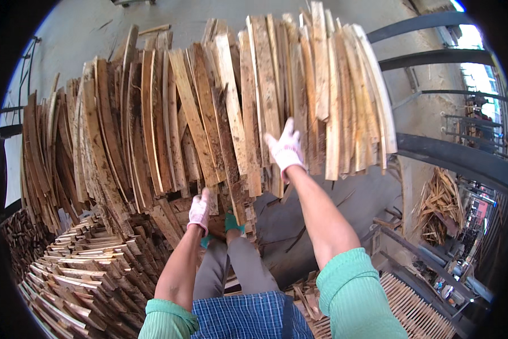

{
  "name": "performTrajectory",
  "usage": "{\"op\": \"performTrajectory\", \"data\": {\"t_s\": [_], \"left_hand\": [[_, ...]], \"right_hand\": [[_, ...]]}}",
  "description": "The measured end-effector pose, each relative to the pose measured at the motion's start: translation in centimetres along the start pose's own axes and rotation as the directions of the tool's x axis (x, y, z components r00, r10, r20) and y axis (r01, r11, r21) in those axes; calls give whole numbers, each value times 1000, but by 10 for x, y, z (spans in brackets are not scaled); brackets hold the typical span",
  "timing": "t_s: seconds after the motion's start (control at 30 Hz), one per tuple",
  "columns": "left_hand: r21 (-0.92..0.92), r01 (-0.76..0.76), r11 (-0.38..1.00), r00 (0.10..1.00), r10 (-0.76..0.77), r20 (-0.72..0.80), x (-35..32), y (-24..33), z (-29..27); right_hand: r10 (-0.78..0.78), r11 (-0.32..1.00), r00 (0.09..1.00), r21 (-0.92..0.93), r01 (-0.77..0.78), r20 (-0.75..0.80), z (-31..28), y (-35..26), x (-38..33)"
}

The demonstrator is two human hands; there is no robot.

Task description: The person stacks thin wooden planks onto a large pile by hand, picking them up from the floor and arranging them on top.

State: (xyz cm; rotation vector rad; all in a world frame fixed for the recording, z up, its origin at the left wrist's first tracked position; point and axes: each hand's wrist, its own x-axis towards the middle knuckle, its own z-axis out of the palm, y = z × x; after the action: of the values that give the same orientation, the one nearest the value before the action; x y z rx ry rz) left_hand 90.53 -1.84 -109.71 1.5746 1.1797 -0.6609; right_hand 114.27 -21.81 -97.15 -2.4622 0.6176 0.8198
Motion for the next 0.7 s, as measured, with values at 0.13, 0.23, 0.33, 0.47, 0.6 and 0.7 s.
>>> {"op": "performTrajectory", "data": {"t_s": [0.13,0.23,0.33,0.47,0.6,0.7], "left_hand": [[-267,275,924,956,-234,176,53,9,2],[-631,365,684,924,-185,334,63,-9,27],[-674,392,627,909,-148,391,58,-31,63],[-572,407,712,889,-165,427,16,-3,58],[-304,453,838,818,-255,515,-3,23,49],[-459,398,794,799,-54,599,17,13,36]], "right_hand": [[29,997,964,-65,-47,-263,63,-4,20],[-95,970,947,-240,20,-306,92,-5,1],[-30,994,949,90,61,-313,88,-5,0],[41,997,991,-59,-49,-130,76,10,21],[-102,981,981,-182,71,-168,76,34,36],[-73,986,997,-152,68,-28,69,34,36]]}}
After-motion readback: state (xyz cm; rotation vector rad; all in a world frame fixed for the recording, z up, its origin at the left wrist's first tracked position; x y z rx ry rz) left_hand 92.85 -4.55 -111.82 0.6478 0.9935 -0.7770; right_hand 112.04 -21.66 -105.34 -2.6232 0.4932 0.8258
